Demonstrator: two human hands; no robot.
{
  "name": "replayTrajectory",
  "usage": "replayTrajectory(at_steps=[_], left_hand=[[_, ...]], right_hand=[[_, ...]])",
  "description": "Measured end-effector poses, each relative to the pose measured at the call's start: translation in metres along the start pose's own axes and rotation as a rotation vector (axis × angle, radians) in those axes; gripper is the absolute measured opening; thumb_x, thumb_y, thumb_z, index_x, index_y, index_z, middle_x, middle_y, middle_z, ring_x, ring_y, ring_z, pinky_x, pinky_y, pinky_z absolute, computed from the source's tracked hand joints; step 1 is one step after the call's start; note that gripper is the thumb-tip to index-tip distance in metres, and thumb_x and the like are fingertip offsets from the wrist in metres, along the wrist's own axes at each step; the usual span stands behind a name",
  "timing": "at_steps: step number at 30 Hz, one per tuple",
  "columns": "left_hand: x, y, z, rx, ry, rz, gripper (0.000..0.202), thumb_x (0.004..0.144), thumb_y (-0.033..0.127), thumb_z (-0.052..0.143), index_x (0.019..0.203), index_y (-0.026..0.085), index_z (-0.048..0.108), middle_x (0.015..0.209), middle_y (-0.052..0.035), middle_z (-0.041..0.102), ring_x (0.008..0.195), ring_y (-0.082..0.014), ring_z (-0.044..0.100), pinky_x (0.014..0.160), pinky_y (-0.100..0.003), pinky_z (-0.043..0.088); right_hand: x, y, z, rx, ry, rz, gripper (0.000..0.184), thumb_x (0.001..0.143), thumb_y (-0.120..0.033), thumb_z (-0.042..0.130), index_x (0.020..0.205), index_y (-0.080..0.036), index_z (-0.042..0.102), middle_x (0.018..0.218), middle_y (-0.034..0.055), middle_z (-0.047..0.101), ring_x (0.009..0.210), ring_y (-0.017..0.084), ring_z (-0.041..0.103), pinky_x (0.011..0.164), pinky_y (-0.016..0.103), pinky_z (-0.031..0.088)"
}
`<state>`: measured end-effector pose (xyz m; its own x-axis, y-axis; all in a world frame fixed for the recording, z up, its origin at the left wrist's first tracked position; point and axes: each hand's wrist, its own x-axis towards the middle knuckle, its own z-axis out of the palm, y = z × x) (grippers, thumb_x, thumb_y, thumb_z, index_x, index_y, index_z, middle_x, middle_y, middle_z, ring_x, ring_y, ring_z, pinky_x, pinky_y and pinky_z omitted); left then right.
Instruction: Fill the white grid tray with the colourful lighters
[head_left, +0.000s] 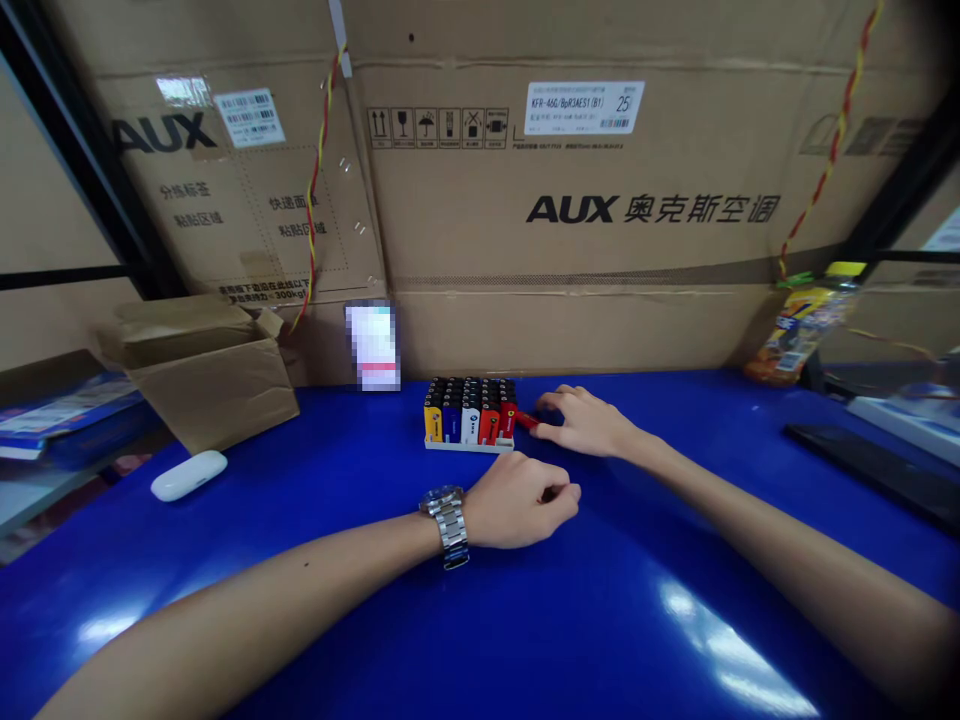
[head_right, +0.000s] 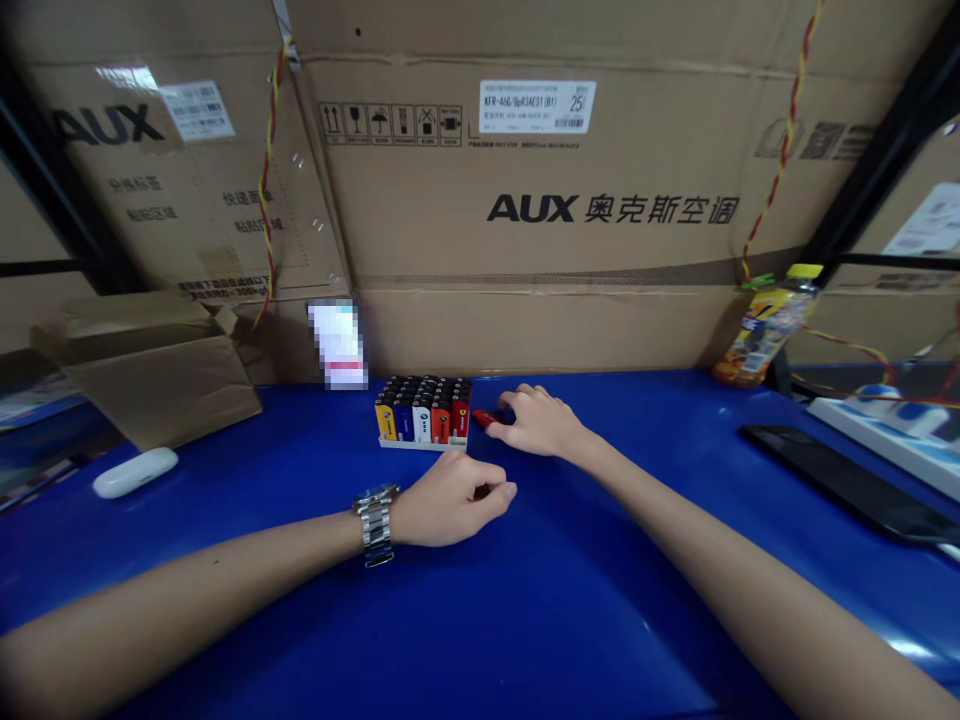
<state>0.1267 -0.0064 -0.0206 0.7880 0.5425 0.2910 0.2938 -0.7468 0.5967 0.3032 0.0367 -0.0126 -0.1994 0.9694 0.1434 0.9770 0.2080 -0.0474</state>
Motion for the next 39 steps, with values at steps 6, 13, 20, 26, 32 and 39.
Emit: replayTrajectory(at_steps=[6, 13, 20, 26, 32, 39], left_hand=[[0.000, 0.000, 0.002, 0.013, 0.009, 0.007, 0.036, 0.086, 0.019, 0.049, 0.051, 0.015, 0.043, 0.044, 0.0068, 0.035, 0.043, -0.0060, 0.029, 0.050, -0.025, 0.020], [-0.001, 0.000, 0.001, 0.003, -0.005, 0.008, 0.037, 0.086, 0.018, 0.048, 0.050, 0.015, 0.040, 0.044, 0.0068, 0.034, 0.043, -0.0061, 0.029, 0.048, -0.025, 0.021], [0.000, -0.001, 0.001, -0.004, -0.003, 0.013, 0.036, 0.087, 0.021, 0.046, 0.052, 0.016, 0.041, 0.045, 0.0065, 0.036, 0.043, -0.0064, 0.031, 0.049, -0.024, 0.023], [0.000, 0.000, 0.001, -0.012, -0.004, 0.017, 0.036, 0.087, 0.019, 0.047, 0.051, 0.016, 0.040, 0.044, 0.0064, 0.036, 0.043, -0.0064, 0.032, 0.050, -0.023, 0.023], [0.000, 0.001, 0.000, 0.002, -0.005, 0.021, 0.036, 0.087, 0.019, 0.048, 0.052, 0.016, 0.042, 0.044, 0.0067, 0.037, 0.042, -0.0064, 0.032, 0.050, -0.023, 0.024], [0.000, 0.001, 0.001, 0.020, -0.010, 0.026, 0.036, 0.086, 0.018, 0.048, 0.051, 0.016, 0.040, 0.045, 0.0065, 0.037, 0.042, -0.0063, 0.031, 0.050, -0.023, 0.023]], right_hand=[[0.004, 0.000, 0.016, -0.075, 0.084, -0.150, 0.042, 0.089, -0.051, 0.045, 0.103, -0.016, 0.060, 0.098, 0.0142, 0.061, 0.090, 0.026, 0.057, 0.069, 0.033, 0.041], [0.004, -0.004, 0.021, -0.239, 0.088, -0.252, 0.020, 0.088, -0.011, 0.039, 0.093, -0.009, 0.058, 0.091, 0.0176, 0.061, 0.073, 0.021, 0.058, 0.063, 0.031, 0.035], [0.006, 0.006, 0.016, 0.299, 0.159, -0.166, 0.012, 0.091, -0.024, 0.036, 0.095, -0.019, 0.046, 0.077, 0.0040, 0.060, 0.064, 0.016, 0.053, 0.059, 0.027, 0.035], [0.015, 0.001, 0.025, 0.861, 0.345, 0.031, 0.042, 0.083, -0.056, 0.047, 0.061, -0.021, 0.041, 0.052, -0.0041, 0.041, 0.049, 0.010, 0.035, 0.046, 0.024, 0.029], [0.012, -0.009, 0.024, 1.360, 0.237, 0.218, 0.048, 0.074, -0.053, 0.057, 0.049, -0.024, 0.027, 0.039, -0.0106, 0.021, 0.035, 0.004, 0.015, 0.034, 0.022, 0.014], [0.009, -0.014, 0.031, 1.330, 0.306, 0.226, 0.038, 0.065, -0.030, 0.063, 0.049, -0.024, 0.029, 0.038, -0.0109, 0.023, 0.032, 0.004, 0.022, 0.031, 0.020, 0.019]])
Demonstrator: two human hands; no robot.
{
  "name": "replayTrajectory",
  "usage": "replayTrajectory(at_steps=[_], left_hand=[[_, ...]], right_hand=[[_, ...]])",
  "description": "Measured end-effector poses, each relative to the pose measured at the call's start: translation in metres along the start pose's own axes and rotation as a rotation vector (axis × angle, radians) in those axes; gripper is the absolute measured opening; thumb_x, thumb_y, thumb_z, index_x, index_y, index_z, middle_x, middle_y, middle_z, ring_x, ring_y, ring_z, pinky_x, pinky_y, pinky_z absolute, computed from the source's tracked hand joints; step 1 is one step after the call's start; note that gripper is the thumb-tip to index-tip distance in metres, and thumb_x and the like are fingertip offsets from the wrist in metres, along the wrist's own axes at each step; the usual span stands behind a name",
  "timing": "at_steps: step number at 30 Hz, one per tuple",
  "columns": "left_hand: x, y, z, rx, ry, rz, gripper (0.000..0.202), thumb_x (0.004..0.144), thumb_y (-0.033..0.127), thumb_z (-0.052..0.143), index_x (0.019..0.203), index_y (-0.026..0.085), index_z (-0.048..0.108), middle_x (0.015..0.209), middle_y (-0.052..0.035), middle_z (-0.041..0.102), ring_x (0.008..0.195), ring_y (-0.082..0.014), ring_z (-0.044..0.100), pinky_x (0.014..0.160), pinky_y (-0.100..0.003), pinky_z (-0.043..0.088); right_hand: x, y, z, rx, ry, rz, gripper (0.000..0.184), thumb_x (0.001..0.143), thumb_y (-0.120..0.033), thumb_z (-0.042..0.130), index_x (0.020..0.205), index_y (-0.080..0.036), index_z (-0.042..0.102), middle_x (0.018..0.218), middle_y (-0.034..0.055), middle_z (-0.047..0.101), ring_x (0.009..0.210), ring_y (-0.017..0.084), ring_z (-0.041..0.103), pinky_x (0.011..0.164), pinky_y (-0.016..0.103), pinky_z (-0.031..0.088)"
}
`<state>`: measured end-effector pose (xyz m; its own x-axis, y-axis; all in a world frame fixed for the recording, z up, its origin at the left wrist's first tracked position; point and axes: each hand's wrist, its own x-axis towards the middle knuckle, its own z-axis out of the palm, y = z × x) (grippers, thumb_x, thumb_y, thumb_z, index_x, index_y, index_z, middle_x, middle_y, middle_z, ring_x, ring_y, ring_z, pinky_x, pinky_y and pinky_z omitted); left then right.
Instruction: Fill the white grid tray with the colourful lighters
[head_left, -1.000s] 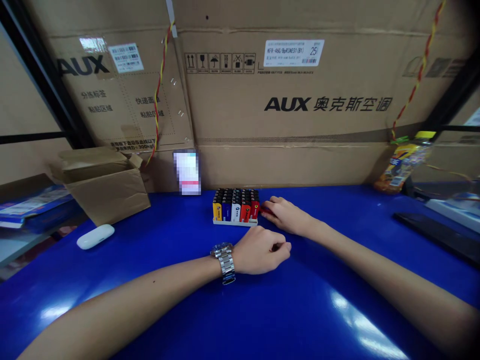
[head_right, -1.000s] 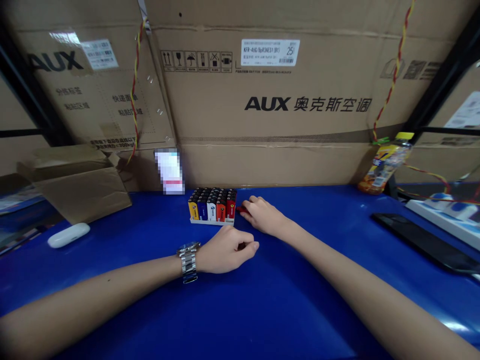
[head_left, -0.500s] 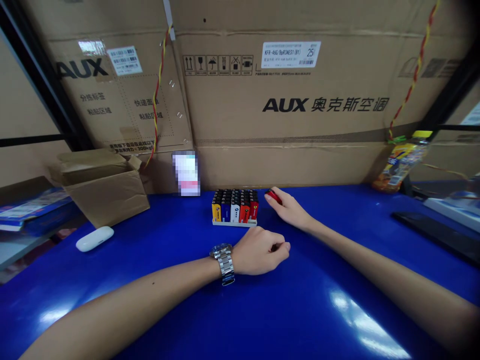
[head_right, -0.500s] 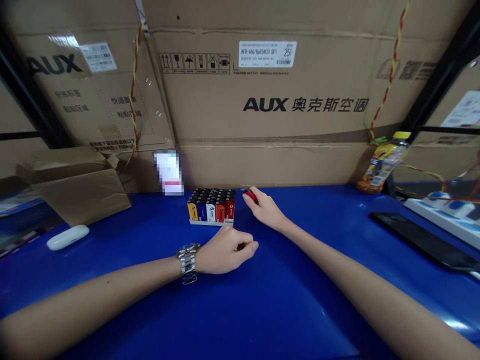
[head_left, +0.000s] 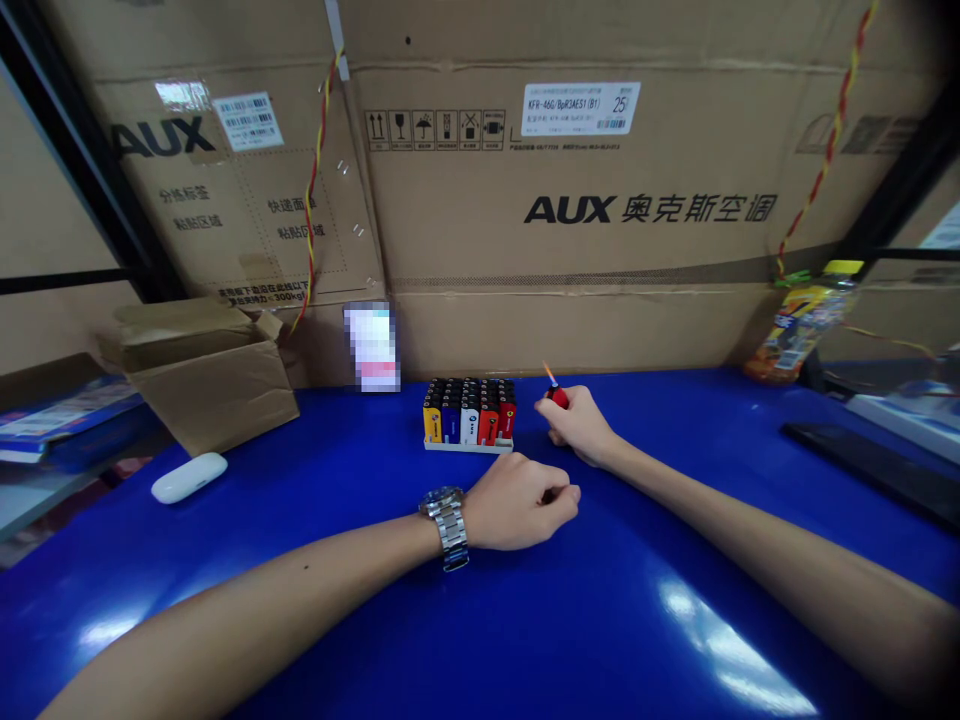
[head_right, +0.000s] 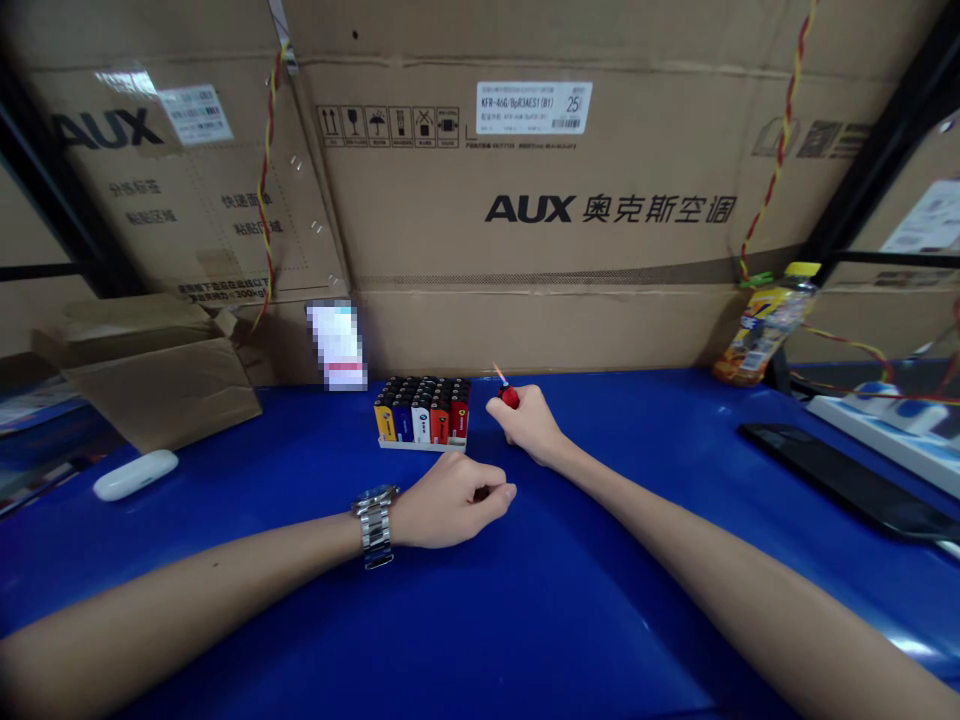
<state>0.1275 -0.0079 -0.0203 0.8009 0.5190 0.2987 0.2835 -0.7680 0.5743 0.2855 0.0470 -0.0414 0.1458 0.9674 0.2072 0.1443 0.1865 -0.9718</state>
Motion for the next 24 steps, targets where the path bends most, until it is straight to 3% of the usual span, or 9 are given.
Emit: replayTrajectory(at_steps=[4, 10, 16, 24], left_hand=[[0.000, 0.000, 0.000, 0.016, 0.001, 0.002, 0.036, 0.086, 0.019, 0.047, 0.051, 0.016, 0.041, 0.045, 0.0061, 0.038, 0.043, -0.0065, 0.032, 0.050, -0.024, 0.024], [0.000, 0.002, -0.001, 0.031, -0.014, -0.009, 0.036, 0.086, 0.018, 0.048, 0.050, 0.016, 0.042, 0.044, 0.0065, 0.036, 0.042, -0.0064, 0.031, 0.049, -0.023, 0.025], [0.000, 0.002, -0.001, 0.003, -0.012, -0.002, 0.037, 0.087, 0.018, 0.047, 0.050, 0.016, 0.039, 0.044, 0.0062, 0.038, 0.042, -0.0060, 0.032, 0.048, -0.023, 0.025], [0.000, 0.001, 0.000, 0.012, -0.006, -0.003, 0.036, 0.087, 0.019, 0.048, 0.051, 0.016, 0.042, 0.045, 0.0064, 0.038, 0.042, -0.0063, 0.033, 0.048, -0.023, 0.025]], right_hand=[[-0.001, -0.004, 0.001, 0.005, -0.047, 0.008, 0.038, 0.071, -0.039, 0.056, 0.050, -0.025, 0.028, 0.037, -0.0113, 0.020, 0.032, 0.003, 0.016, 0.030, 0.020, 0.017], [0.002, 0.005, -0.002, -0.079, -0.001, -0.064, 0.035, 0.066, -0.028, 0.057, 0.048, -0.024, 0.028, 0.035, -0.0099, 0.025, 0.031, 0.004, 0.023, 0.030, 0.020, 0.020], [0.003, 0.009, -0.003, -0.116, 0.003, -0.100, 0.034, 0.067, -0.029, 0.056, 0.048, -0.024, 0.028, 0.036, -0.0089, 0.027, 0.032, 0.005, 0.025, 0.031, 0.021, 0.021], [-0.002, 0.004, -0.003, -0.157, 0.010, -0.173, 0.047, 0.065, -0.043, 0.068, 0.048, -0.023, 0.029, 0.040, -0.0087, 0.027, 0.038, 0.006, 0.027, 0.036, 0.022, 0.024]])
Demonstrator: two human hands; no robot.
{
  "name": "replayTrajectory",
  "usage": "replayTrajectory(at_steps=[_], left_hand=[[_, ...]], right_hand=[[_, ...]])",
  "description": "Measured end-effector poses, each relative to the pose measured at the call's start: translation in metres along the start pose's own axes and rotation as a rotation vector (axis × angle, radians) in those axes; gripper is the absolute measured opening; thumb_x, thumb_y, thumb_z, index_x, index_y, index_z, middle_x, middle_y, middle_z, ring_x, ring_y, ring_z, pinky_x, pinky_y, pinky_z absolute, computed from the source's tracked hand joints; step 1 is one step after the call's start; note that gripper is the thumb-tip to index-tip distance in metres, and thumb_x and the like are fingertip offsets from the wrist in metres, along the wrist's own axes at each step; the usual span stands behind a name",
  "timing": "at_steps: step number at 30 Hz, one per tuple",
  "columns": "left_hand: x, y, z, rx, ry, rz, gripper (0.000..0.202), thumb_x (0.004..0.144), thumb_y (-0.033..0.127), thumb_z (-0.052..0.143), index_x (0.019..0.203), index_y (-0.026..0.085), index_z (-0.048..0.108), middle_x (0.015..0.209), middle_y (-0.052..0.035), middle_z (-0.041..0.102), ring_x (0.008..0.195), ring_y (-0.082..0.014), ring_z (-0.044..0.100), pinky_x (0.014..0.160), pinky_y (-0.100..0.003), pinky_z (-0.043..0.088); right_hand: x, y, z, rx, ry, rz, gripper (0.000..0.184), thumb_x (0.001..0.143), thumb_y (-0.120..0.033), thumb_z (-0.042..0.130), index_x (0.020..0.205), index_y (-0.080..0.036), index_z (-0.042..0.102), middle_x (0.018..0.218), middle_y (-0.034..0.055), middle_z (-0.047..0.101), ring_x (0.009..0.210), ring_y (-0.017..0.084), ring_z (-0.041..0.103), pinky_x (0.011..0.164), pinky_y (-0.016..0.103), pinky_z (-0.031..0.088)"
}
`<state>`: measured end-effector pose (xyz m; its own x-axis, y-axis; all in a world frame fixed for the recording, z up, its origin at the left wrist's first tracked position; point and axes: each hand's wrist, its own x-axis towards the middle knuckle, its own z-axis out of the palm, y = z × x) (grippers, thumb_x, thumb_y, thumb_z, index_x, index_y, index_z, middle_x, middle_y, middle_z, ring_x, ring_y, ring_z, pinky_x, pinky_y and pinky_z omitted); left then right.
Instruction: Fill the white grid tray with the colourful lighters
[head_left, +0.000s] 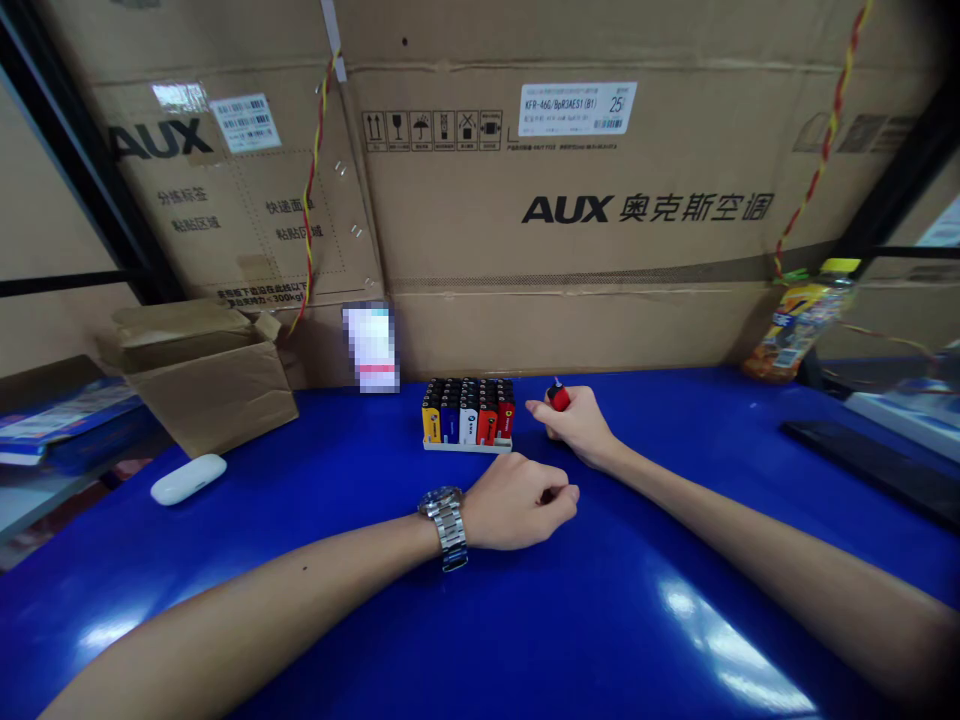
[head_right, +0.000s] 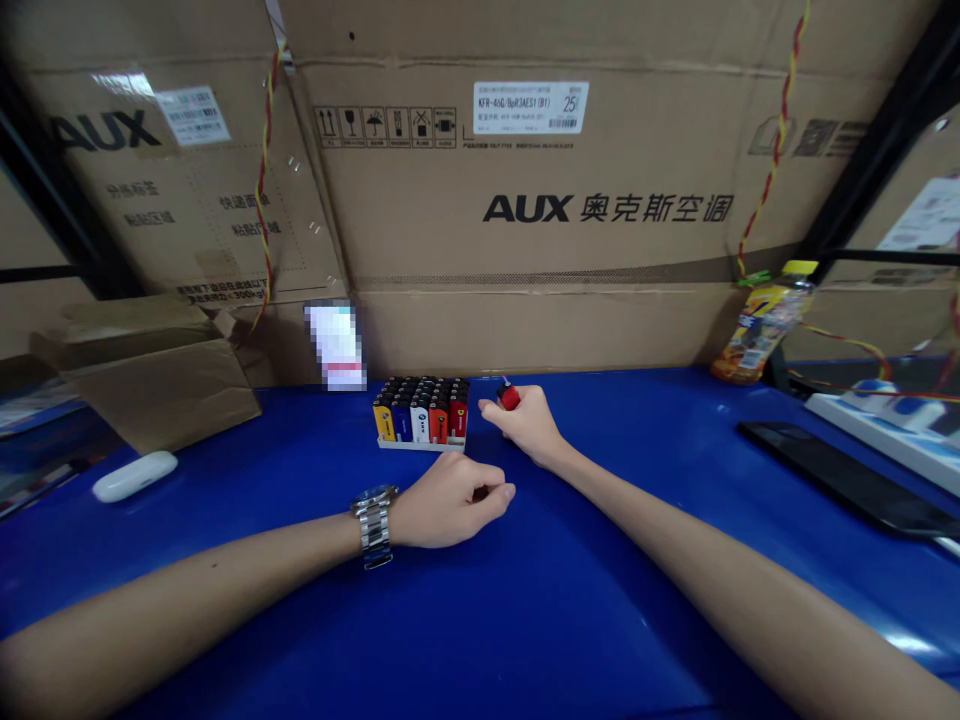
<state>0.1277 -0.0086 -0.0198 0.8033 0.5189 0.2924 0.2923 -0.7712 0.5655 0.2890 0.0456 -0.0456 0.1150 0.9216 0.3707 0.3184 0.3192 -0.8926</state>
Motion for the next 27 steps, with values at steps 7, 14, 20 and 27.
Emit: replayTrajectory(at_steps=[7, 14, 20, 27], left_hand=[[0.000, -0.001, 0.000, -0.016, 0.004, 0.007, 0.036, 0.086, 0.017, 0.048, 0.051, 0.016, 0.040, 0.044, 0.0069, 0.037, 0.042, -0.0059, 0.033, 0.048, -0.023, 0.025], [0.000, -0.003, 0.001, -0.029, 0.025, 0.026, 0.037, 0.086, 0.017, 0.048, 0.051, 0.016, 0.038, 0.044, 0.0070, 0.035, 0.042, -0.0059, 0.031, 0.049, -0.023, 0.023], [0.000, -0.003, 0.002, -0.011, 0.019, 0.023, 0.036, 0.086, 0.019, 0.048, 0.051, 0.016, 0.041, 0.045, 0.0065, 0.037, 0.042, -0.0061, 0.030, 0.049, -0.024, 0.022], [-0.001, -0.002, 0.002, 0.002, 0.036, 0.029, 0.036, 0.085, 0.019, 0.049, 0.050, 0.016, 0.038, 0.043, 0.0070, 0.034, 0.041, -0.0063, 0.027, 0.049, -0.025, 0.020]], right_hand=[[0.009, -0.003, -0.002, 0.201, -0.084, -0.066, 0.051, 0.088, -0.058, 0.027, 0.085, -0.017, 0.058, 0.057, -0.0027, 0.046, 0.049, 0.012, 0.041, 0.049, 0.025, 0.036], [0.007, -0.009, -0.009, 0.000, 0.020, -0.205, 0.030, 0.077, -0.045, 0.063, 0.077, -0.020, 0.048, 0.064, -0.0051, 0.045, 0.054, 0.009, 0.041, 0.052, 0.023, 0.035], [0.004, -0.016, -0.011, -0.101, -0.045, -0.265, 0.029, 0.066, -0.042, 0.074, 0.070, -0.017, 0.060, 0.058, -0.0032, 0.051, 0.054, 0.010, 0.044, 0.052, 0.025, 0.038], [-0.005, -0.022, -0.002, 0.054, -0.173, -0.115, 0.030, 0.064, -0.042, 0.075, 0.070, -0.017, 0.061, 0.051, -0.0011, 0.058, 0.040, 0.011, 0.050, 0.039, 0.025, 0.038]])
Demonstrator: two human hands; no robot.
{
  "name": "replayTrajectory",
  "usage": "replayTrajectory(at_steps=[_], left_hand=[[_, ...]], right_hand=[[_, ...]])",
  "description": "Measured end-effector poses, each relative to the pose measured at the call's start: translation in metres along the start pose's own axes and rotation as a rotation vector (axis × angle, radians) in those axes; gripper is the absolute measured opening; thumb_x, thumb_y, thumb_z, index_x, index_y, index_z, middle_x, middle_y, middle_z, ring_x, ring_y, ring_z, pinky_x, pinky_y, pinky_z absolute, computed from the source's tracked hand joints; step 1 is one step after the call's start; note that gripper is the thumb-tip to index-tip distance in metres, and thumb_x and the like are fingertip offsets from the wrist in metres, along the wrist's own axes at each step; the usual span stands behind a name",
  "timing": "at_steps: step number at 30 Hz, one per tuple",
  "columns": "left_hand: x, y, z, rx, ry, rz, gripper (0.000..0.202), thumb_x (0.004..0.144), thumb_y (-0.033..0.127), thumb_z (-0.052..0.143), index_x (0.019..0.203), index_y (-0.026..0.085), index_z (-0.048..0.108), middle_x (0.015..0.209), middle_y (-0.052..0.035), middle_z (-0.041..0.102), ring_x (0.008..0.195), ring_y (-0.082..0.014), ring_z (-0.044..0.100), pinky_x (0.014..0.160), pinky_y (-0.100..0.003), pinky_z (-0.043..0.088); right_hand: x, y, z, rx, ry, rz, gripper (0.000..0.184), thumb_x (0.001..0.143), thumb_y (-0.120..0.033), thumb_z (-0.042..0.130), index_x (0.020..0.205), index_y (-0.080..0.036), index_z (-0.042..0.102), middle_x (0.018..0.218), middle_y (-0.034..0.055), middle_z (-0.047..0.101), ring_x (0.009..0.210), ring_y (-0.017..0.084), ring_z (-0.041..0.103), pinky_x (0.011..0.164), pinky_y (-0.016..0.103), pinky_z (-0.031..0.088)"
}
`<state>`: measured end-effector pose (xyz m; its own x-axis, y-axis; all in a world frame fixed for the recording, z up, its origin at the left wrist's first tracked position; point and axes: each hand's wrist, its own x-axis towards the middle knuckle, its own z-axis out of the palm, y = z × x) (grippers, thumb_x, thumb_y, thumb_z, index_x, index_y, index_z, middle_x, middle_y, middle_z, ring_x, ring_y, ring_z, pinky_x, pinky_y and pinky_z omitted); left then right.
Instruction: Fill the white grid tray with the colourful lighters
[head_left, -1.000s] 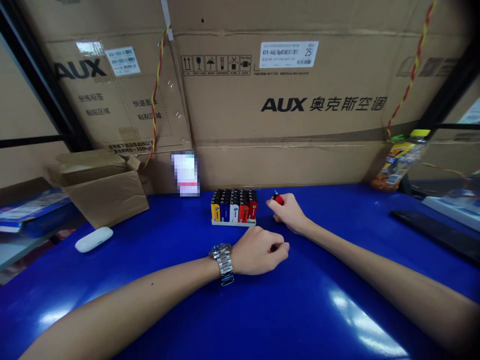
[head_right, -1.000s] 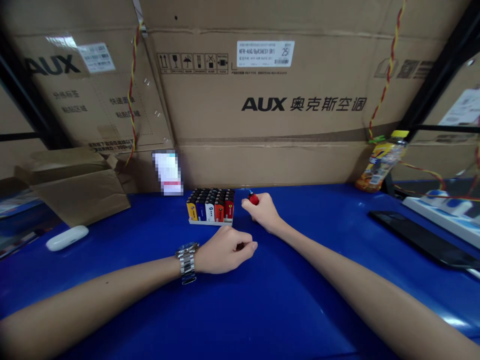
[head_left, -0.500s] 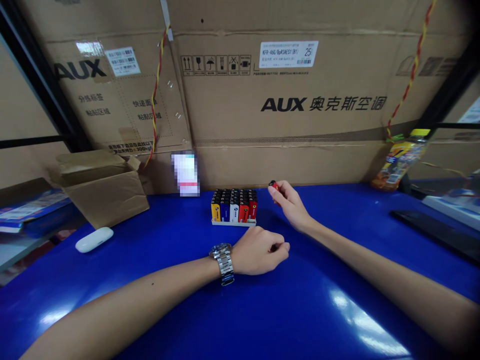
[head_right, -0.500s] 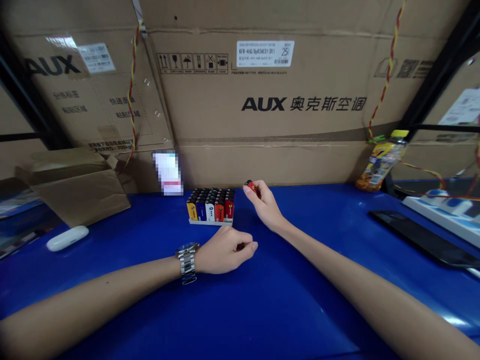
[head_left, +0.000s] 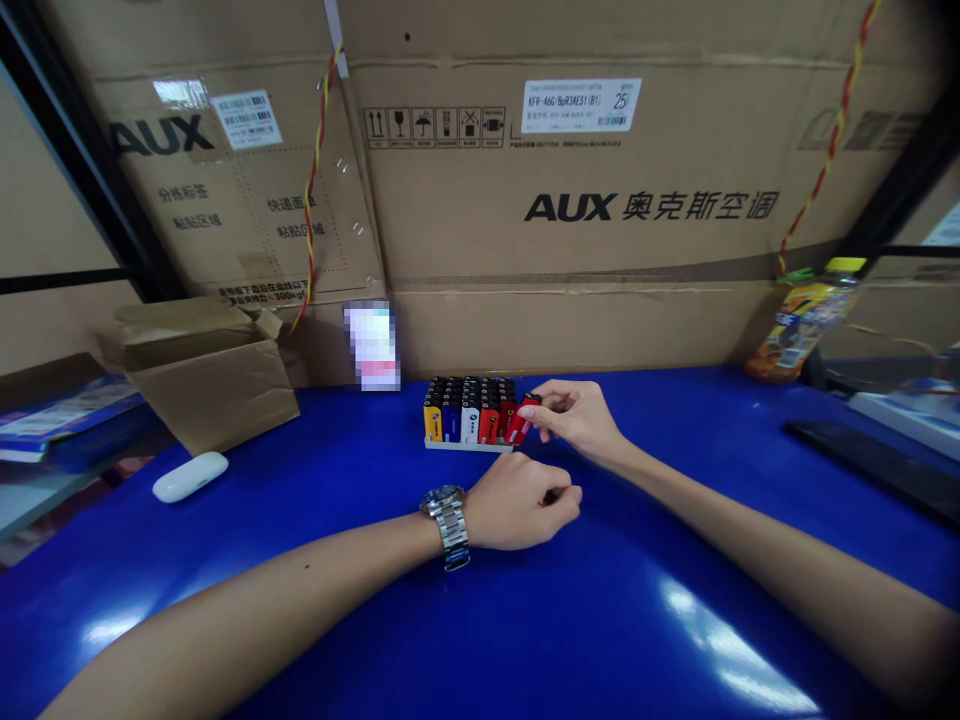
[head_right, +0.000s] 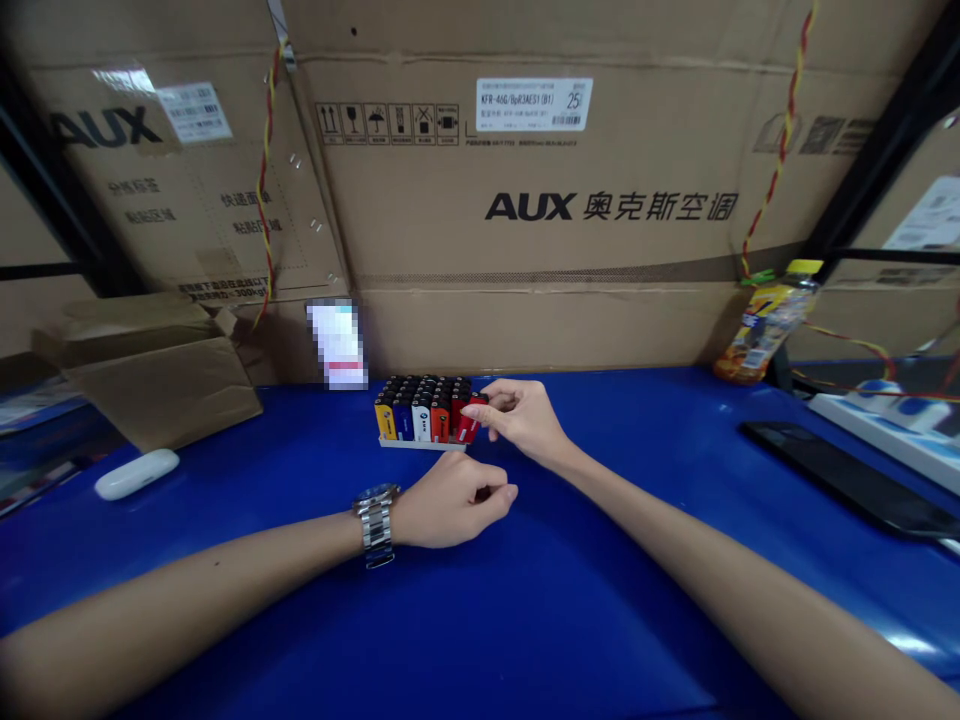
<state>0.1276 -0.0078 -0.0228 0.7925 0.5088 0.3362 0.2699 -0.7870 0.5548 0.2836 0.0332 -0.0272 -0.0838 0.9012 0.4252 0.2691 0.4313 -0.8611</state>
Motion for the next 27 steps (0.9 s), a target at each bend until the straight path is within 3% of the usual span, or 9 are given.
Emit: replayTrajectory(at_steps=[7, 11, 18, 20, 23, 27], left_hand=[[0.0000, 0.0004, -0.0004, -0.003, -0.003, 0.002, 0.037, 0.085, 0.018, 0.050, 0.050, 0.015, 0.038, 0.043, 0.0070, 0.034, 0.040, -0.0058, 0.027, 0.048, -0.025, 0.018], [0.0002, 0.0002, 0.0002, -0.012, -0.004, -0.004, 0.037, 0.084, 0.018, 0.050, 0.050, 0.015, 0.038, 0.043, 0.0070, 0.034, 0.040, -0.0057, 0.028, 0.048, -0.025, 0.019], [0.0006, 0.0017, 0.0004, -0.003, -0.012, -0.006, 0.037, 0.084, 0.018, 0.049, 0.050, 0.016, 0.038, 0.043, 0.0068, 0.035, 0.040, -0.0057, 0.028, 0.048, -0.024, 0.020], [0.0003, 0.0027, 0.0001, 0.004, -0.012, -0.002, 0.036, 0.084, 0.018, 0.049, 0.050, 0.015, 0.038, 0.043, 0.0067, 0.035, 0.040, -0.0058, 0.028, 0.048, -0.024, 0.020], [0.0000, 0.0032, -0.0003, 0.023, -0.004, 0.009, 0.037, 0.085, 0.018, 0.049, 0.050, 0.015, 0.038, 0.043, 0.0063, 0.036, 0.040, -0.0058, 0.028, 0.048, -0.024, 0.020], [-0.0001, 0.0003, 0.0006, 0.068, -0.001, 0.035, 0.037, 0.085, 0.019, 0.049, 0.049, 0.016, 0.038, 0.044, 0.0052, 0.038, 0.041, -0.0064, 0.028, 0.048, -0.024, 0.020]], right_hand=[[-0.0061, -0.0019, 0.0050, -0.059, -0.075, -0.099, 0.026, 0.071, -0.033, 0.072, 0.086, -0.019, 0.057, 0.057, -0.0020, 0.062, 0.051, 0.016, 0.062, 0.053, 0.030, 0.051], [-0.0064, -0.0015, 0.0047, -0.082, -0.094, -0.178, 0.030, 0.079, -0.030, 0.065, 0.104, -0.021, 0.051, 0.065, -0.0028, 0.061, 0.051, 0.014, 0.061, 0.052, 0.029, 0.050], [-0.0070, -0.0045, 0.0032, -0.238, -0.087, -0.316, 0.022, 0.085, -0.026, 0.056, 0.107, -0.020, 0.052, 0.071, -0.0011, 0.058, 0.058, 0.013, 0.057, 0.059, 0.031, 0.050], [-0.0064, -0.0068, 0.0014, -0.319, -0.029, -0.394, 0.022, 0.086, -0.025, 0.054, 0.108, -0.021, 0.052, 0.079, 0.0017, 0.060, 0.068, 0.015, 0.058, 0.065, 0.034, 0.051], [-0.0061, -0.0095, 0.0000, -0.451, 0.041, -0.500, 0.036, 0.087, -0.026, 0.052, 0.122, -0.021, 0.047, 0.109, 0.0102, 0.057, 0.096, 0.022, 0.058, 0.081, 0.041, 0.051], [-0.0070, -0.0068, 0.0037, -0.672, -0.078, -0.564, 0.050, 0.092, -0.028, 0.042, 0.140, -0.022, 0.032, 0.143, 0.0141, 0.038, 0.132, 0.027, 0.035, 0.106, 0.050, 0.035]])
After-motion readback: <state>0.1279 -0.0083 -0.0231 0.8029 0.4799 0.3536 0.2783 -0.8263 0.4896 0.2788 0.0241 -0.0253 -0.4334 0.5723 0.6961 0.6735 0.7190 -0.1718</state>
